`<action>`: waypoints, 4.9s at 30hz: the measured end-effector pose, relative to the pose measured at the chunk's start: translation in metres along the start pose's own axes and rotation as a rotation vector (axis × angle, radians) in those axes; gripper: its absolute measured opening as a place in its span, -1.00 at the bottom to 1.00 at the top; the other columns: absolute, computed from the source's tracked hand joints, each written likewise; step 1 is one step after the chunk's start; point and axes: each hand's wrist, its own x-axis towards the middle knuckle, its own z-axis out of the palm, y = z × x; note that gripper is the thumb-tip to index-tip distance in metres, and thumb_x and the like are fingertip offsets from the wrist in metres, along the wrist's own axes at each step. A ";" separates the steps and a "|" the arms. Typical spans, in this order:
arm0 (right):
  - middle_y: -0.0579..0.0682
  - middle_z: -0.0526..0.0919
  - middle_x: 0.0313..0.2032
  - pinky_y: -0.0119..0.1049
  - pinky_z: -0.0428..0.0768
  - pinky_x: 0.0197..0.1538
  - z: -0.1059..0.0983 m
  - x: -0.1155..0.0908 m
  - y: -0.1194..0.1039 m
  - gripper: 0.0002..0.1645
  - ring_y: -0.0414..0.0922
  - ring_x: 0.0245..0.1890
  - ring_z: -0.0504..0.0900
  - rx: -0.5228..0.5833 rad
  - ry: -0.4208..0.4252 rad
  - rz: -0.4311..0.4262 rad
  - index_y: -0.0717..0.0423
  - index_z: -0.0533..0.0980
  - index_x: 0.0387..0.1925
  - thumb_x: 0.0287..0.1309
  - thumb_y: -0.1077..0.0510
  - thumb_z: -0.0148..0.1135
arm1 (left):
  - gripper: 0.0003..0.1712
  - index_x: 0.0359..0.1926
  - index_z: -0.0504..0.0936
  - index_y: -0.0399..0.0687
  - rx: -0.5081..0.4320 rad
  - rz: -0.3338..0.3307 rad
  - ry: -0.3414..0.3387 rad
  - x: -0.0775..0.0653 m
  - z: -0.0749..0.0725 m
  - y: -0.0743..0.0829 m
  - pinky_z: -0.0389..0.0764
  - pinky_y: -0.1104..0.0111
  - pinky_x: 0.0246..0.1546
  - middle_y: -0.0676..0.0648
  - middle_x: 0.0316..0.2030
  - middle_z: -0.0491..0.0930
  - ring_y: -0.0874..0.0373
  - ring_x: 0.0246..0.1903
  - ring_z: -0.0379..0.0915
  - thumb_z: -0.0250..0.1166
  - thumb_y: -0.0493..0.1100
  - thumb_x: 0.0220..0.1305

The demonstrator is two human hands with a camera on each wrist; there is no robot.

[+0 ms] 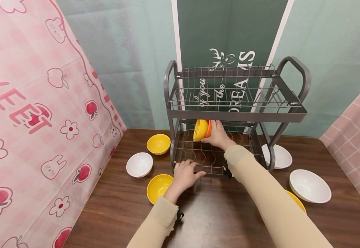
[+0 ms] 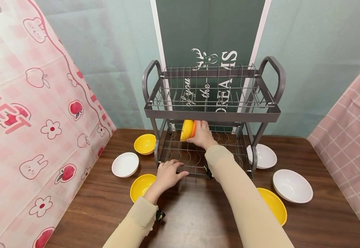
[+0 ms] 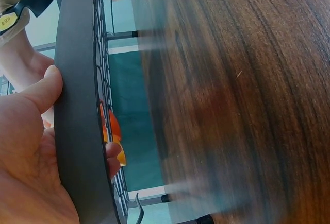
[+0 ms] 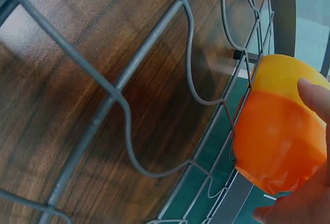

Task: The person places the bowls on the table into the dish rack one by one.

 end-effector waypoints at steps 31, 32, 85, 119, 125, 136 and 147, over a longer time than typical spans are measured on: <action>0.28 -0.19 0.42 0.33 -0.20 0.31 -0.019 -0.056 0.020 0.21 0.28 0.41 -0.18 0.039 -0.021 -0.049 0.06 -0.28 0.44 0.01 -0.11 0.30 | -0.45 0.01 0.59 0.14 -0.012 -0.003 0.011 -0.001 -0.001 0.001 0.26 0.14 0.04 -0.01 0.02 0.54 0.05 0.03 0.43 0.14 0.33 0.13; 0.28 -0.19 0.42 0.34 -0.19 0.31 -0.019 -0.059 0.020 0.20 0.28 0.41 -0.18 0.042 -0.020 -0.054 0.06 -0.27 0.44 0.02 -0.10 0.30 | -0.45 0.01 0.59 0.14 -0.010 -0.003 0.008 -0.001 -0.001 0.001 0.26 0.14 0.05 -0.01 0.03 0.54 0.05 0.03 0.43 0.14 0.32 0.14; 0.31 -0.03 0.37 0.37 -0.22 0.26 -0.013 -0.212 0.048 -0.01 0.34 0.31 -0.01 -0.043 0.244 -0.036 0.08 -0.08 0.42 0.12 -0.16 0.17 | -0.41 0.06 0.56 0.17 -0.014 0.000 -0.021 -0.002 -0.001 0.001 0.25 0.15 0.08 0.00 0.06 0.51 0.06 0.07 0.39 0.08 0.37 0.15; 0.71 -0.10 0.21 0.36 0.04 0.18 0.003 -0.273 0.085 0.06 0.55 0.17 0.03 -0.100 0.214 0.349 0.62 -0.22 0.29 0.24 -0.14 0.02 | -0.41 0.07 0.55 0.16 -0.017 -0.001 -0.025 -0.003 -0.001 0.002 0.25 0.12 0.09 -0.01 0.07 0.51 0.05 0.07 0.39 0.08 0.36 0.16; 0.76 -0.06 0.16 0.34 0.28 0.07 0.004 -0.271 0.081 0.05 0.59 0.02 0.23 -0.125 0.052 0.416 0.72 -0.12 0.21 0.19 -0.09 0.09 | -0.43 0.06 0.55 0.15 -0.020 -0.004 -0.027 -0.003 0.000 0.002 0.25 0.12 0.10 -0.01 0.07 0.51 0.04 0.07 0.39 0.10 0.34 0.16; 0.63 0.22 0.11 0.24 0.44 -0.07 0.009 -0.267 0.080 -0.21 0.46 0.00 0.40 -0.139 -0.136 0.489 0.60 0.14 0.14 0.20 -0.03 0.04 | -0.39 0.06 0.55 0.16 -0.013 -0.003 -0.022 -0.003 0.000 0.001 0.25 0.12 0.10 -0.01 0.06 0.51 0.05 0.07 0.40 0.05 0.38 0.15; 0.45 0.57 -0.34 0.12 0.48 -0.49 0.013 -0.273 0.078 -0.67 0.32 -0.39 0.58 -0.177 -0.057 0.477 0.43 0.39 -0.11 0.17 0.24 -0.09 | -0.39 0.07 0.55 0.17 -0.012 -0.004 -0.019 -0.002 0.000 0.002 0.25 0.12 0.09 -0.01 0.07 0.51 0.04 0.07 0.40 0.05 0.39 0.15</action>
